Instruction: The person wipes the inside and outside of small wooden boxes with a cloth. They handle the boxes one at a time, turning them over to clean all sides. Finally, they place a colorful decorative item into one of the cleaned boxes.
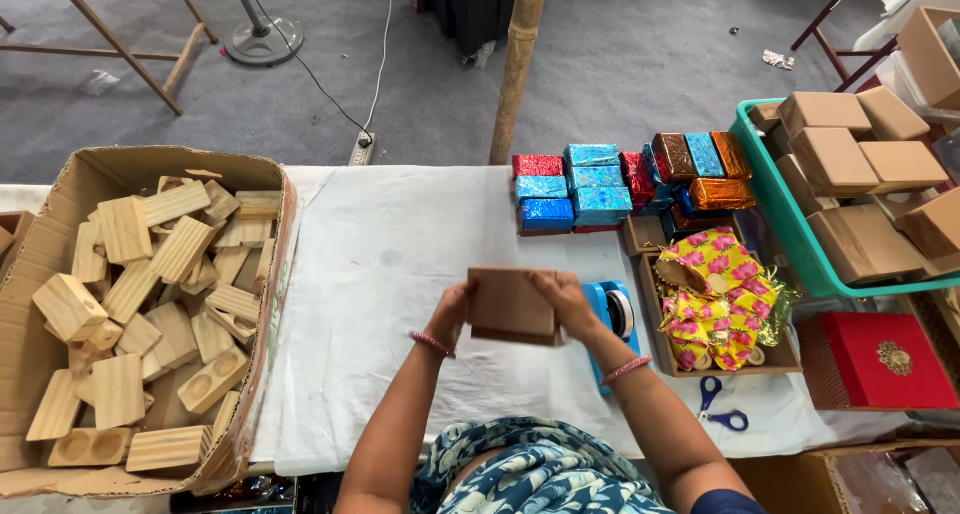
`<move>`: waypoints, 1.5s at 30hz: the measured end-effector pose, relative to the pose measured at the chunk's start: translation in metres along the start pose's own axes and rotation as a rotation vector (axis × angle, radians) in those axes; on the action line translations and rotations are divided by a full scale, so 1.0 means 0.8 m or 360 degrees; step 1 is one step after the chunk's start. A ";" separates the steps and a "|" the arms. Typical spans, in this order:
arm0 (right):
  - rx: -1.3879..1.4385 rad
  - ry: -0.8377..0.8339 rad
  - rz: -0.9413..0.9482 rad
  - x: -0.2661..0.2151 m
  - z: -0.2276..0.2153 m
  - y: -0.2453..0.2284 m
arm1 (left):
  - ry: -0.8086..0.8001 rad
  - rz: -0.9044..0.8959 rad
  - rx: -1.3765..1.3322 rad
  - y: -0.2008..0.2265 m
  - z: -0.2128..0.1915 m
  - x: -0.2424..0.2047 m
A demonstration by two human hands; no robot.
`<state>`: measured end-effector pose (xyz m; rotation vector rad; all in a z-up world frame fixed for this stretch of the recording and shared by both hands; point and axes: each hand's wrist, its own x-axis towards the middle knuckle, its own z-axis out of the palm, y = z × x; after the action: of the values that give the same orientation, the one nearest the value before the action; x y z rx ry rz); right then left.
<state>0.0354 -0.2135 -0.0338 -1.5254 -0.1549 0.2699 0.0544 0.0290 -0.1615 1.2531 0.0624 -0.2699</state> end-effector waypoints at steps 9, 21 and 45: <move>-0.1195 0.0823 -0.0813 0.033 0.031 0.000 | 0.0296 0.0088 -0.0431 0.105 0.093 -0.074; -0.0902 0.0722 -0.0573 0.067 0.071 0.032 | 0.0212 0.0317 -0.0193 0.064 0.118 -0.078; 0.0309 -0.0002 -0.0020 0.056 -0.060 -0.030 | -0.0107 0.1256 0.1037 0.211 0.228 -0.170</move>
<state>0.0926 -0.2480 -0.0154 -1.3311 -0.1350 0.2680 -0.0557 -0.0721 0.0793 1.8023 -0.6124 0.3876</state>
